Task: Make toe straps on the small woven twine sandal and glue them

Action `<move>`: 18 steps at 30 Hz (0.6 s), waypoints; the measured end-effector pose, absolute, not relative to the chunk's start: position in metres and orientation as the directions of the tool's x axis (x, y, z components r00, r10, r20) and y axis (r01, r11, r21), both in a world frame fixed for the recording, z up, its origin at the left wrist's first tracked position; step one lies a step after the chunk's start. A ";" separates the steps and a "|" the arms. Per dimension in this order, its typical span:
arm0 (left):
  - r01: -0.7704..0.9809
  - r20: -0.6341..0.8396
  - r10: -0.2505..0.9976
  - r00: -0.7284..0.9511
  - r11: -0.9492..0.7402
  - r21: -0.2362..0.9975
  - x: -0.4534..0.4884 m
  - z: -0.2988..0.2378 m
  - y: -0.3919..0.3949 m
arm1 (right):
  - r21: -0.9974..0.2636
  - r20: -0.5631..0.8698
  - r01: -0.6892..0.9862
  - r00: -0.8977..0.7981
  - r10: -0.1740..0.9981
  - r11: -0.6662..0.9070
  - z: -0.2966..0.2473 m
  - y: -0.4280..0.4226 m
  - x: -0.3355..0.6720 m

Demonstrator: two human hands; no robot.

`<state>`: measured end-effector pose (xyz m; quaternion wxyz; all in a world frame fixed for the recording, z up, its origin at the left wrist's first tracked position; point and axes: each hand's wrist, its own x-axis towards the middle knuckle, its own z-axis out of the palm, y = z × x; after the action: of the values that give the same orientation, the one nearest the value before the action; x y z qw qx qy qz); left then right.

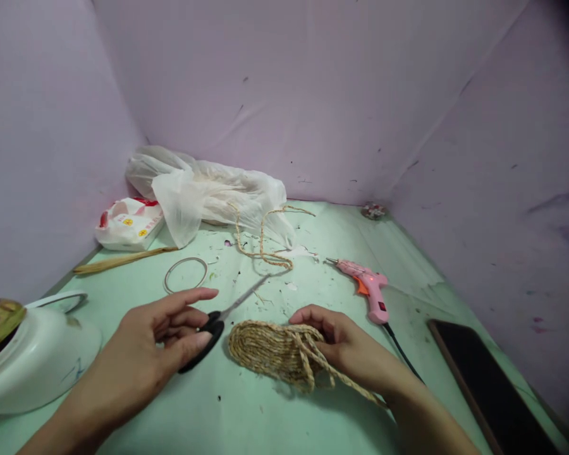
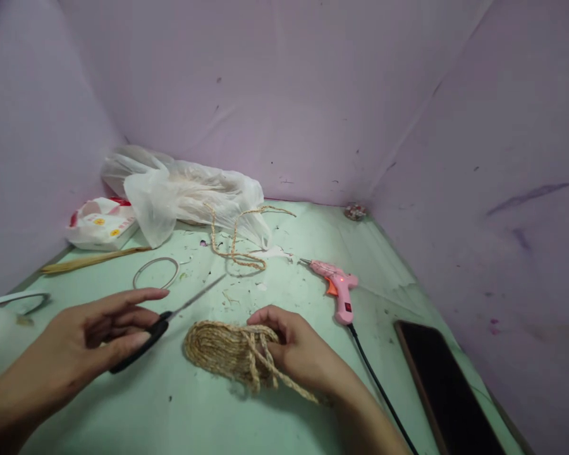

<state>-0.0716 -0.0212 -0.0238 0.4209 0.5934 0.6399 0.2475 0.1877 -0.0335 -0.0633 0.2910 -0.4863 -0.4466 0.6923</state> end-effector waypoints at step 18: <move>0.361 -0.659 0.591 0.466 0.553 0.751 -0.045 -0.031 -0.041 | -0.883 -0.413 -0.083 -0.334 0.847 -0.463 -0.073 -0.031 0.182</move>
<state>-0.0449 -0.0408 -0.0313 0.7180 0.4661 0.5107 0.0802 0.1816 -0.0307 -0.0730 0.3271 -0.4756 -0.4020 0.7108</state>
